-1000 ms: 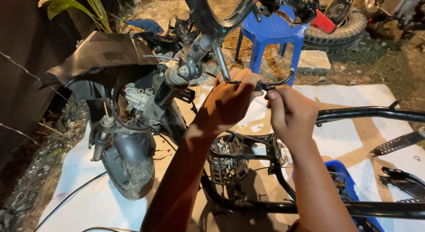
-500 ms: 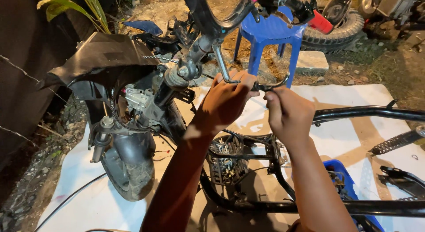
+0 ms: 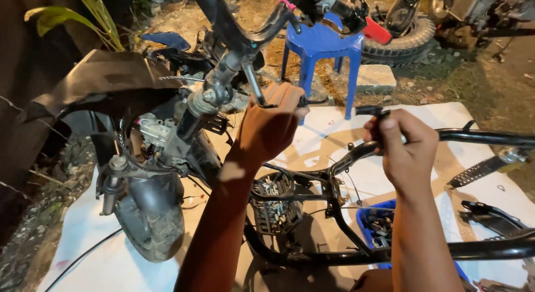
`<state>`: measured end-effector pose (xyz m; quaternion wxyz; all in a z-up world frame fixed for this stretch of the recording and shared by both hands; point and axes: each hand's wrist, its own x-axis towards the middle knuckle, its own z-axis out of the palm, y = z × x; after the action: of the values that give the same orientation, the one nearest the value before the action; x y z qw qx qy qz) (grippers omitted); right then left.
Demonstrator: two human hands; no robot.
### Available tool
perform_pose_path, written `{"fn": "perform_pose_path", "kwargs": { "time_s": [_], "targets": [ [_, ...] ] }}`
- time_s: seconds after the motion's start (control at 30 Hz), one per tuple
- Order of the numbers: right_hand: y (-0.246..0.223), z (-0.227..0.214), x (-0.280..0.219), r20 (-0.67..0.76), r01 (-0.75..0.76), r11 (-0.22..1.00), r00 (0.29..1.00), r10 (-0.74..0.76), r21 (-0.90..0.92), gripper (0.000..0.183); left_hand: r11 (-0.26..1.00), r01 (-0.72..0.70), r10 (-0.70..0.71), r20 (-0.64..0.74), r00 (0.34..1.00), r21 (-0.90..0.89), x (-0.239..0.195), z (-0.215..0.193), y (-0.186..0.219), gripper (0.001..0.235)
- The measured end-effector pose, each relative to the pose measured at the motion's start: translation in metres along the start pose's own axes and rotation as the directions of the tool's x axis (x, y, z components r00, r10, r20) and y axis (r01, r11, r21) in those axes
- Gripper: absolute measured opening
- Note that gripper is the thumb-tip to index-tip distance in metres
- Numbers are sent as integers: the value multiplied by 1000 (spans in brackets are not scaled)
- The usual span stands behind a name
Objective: The person works on the handlebar area of a motorcycle, manipulating a black cable and a small metal clip. They use their hands to thread the cable through a housing and attempt to secure it with the clip.
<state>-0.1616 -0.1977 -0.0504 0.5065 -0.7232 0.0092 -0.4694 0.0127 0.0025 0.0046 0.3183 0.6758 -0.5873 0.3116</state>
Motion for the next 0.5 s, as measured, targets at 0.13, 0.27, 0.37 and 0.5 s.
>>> {"fn": "perform_pose_path", "kwargs": {
  "time_s": [0.13, 0.27, 0.37, 0.5],
  "targets": [
    [-3, -15, 5, 69, -201, 978, 977, 204, -49, 34, 999, 41, -41, -6, 999, 8, 5, 3, 13, 23],
    [3, -38, 10, 185, -254, 954, 941, 282, -162, 27, 999, 15, -15, -8, 1000, 46, 4, 9, 19, 21],
    [6, -50, 11, 218, -240, 958, 938, 270, -156, 24, 999, 0, 0, 2, 1000, 37, 8, 6, 24, 22],
    [9, -66, 12, 185, -276, 938, 931, 315, -208, 25, 997, -6, 3, 39, 999, 77, 10, 10, 24, 21]
  ]
}}
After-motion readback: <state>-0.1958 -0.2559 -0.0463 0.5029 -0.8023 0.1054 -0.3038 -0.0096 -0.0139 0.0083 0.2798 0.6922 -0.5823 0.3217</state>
